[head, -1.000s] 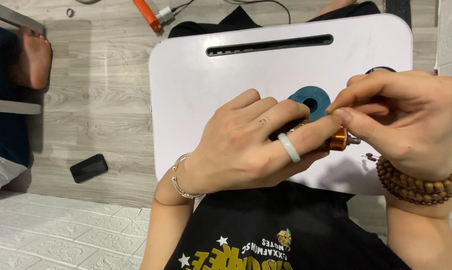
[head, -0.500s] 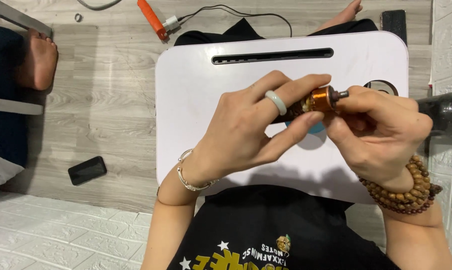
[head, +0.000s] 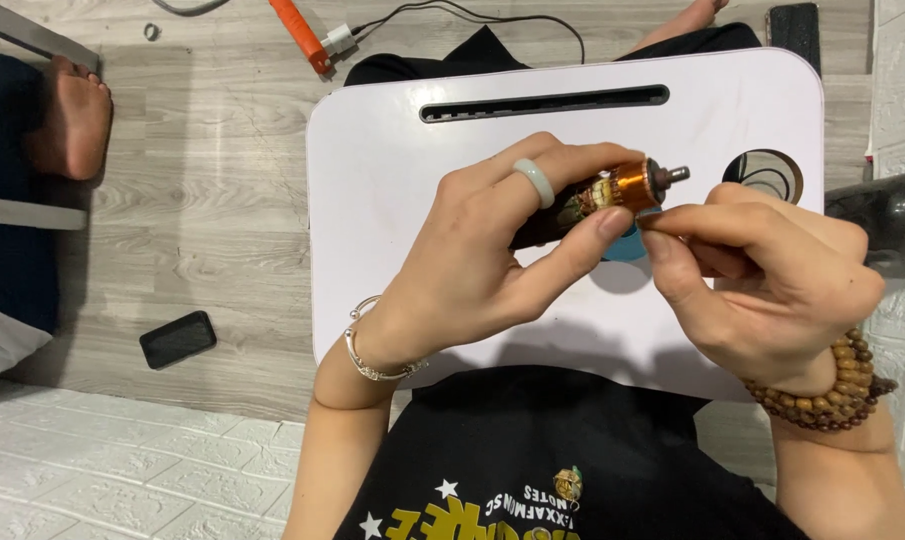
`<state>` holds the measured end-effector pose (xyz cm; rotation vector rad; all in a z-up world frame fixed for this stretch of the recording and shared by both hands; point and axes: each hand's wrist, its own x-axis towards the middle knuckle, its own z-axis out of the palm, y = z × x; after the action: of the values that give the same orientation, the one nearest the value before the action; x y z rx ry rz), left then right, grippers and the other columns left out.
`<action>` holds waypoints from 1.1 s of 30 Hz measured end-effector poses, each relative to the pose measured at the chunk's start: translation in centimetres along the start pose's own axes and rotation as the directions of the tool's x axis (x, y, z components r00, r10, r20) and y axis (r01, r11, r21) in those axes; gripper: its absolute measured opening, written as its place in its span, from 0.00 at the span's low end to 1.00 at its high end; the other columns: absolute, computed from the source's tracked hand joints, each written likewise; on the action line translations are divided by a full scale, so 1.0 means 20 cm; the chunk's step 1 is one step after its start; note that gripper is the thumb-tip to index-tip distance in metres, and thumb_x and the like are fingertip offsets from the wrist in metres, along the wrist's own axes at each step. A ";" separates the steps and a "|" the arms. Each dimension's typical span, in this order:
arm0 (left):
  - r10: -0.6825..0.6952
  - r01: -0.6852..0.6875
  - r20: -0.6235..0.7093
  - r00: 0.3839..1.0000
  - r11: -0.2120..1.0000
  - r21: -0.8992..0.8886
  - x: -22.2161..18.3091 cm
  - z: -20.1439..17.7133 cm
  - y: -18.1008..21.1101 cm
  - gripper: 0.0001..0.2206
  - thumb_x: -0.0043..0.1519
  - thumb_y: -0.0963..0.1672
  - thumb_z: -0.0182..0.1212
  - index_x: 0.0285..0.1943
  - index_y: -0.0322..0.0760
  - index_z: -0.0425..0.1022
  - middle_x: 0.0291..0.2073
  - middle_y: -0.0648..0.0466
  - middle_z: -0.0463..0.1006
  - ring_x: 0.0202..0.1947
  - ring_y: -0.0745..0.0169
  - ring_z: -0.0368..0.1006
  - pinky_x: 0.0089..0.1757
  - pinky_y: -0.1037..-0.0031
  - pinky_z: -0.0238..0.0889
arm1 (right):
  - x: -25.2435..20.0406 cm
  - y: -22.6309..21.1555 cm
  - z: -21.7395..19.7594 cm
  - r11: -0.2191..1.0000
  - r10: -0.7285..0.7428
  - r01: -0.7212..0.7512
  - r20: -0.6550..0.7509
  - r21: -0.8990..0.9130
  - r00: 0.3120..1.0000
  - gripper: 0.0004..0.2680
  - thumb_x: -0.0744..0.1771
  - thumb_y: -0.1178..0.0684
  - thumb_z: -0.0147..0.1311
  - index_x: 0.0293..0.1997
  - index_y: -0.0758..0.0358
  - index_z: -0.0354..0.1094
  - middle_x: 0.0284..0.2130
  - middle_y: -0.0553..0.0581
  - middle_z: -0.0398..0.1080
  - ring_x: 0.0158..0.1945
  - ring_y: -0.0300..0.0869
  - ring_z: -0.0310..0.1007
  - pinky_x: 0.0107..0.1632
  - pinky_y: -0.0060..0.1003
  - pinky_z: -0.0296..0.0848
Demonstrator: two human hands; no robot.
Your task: Manually winding thin copper wire onto the poles of a small motor armature while seated on the floor.
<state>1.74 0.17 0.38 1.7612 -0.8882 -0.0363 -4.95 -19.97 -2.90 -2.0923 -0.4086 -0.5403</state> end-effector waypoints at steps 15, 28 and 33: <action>0.060 -0.069 0.033 0.998 0.892 0.446 -0.05 0.05 0.00 0.17 0.67 0.44 0.65 0.62 0.35 0.70 0.39 0.53 0.75 0.28 0.68 0.67 0.25 0.79 0.55 | 0.01 -0.11 -0.04 0.991 0.044 -0.032 0.094 -0.128 0.995 0.04 0.63 0.74 0.63 0.36 0.86 0.71 0.20 0.64 0.67 0.18 0.40 0.56 0.23 0.30 0.53; 0.153 -0.229 0.184 0.971 0.813 0.535 -0.06 0.08 0.00 0.12 0.67 0.43 0.61 0.56 0.29 0.71 0.39 0.49 0.75 0.26 0.62 0.67 0.24 0.76 0.56 | -0.02 -0.02 -0.15 0.984 0.015 0.037 0.288 -0.176 0.958 0.06 0.63 0.76 0.64 0.40 0.86 0.72 0.20 0.64 0.66 0.18 0.41 0.57 0.22 0.33 0.54; 0.174 -0.248 0.186 0.967 0.816 0.523 -0.07 0.08 0.01 0.11 0.69 0.45 0.60 0.54 0.32 0.74 0.38 0.51 0.72 0.27 0.63 0.64 0.25 0.76 0.54 | -0.02 0.00 -0.16 0.995 0.016 0.015 0.297 -0.102 0.955 0.07 0.63 0.76 0.61 0.41 0.87 0.69 0.19 0.62 0.64 0.16 0.38 0.52 0.21 0.31 0.51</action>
<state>-0.09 -0.39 -0.70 2.1888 -1.2795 0.2783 -6.00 -22.63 -1.59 -2.2812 -0.5624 -0.2472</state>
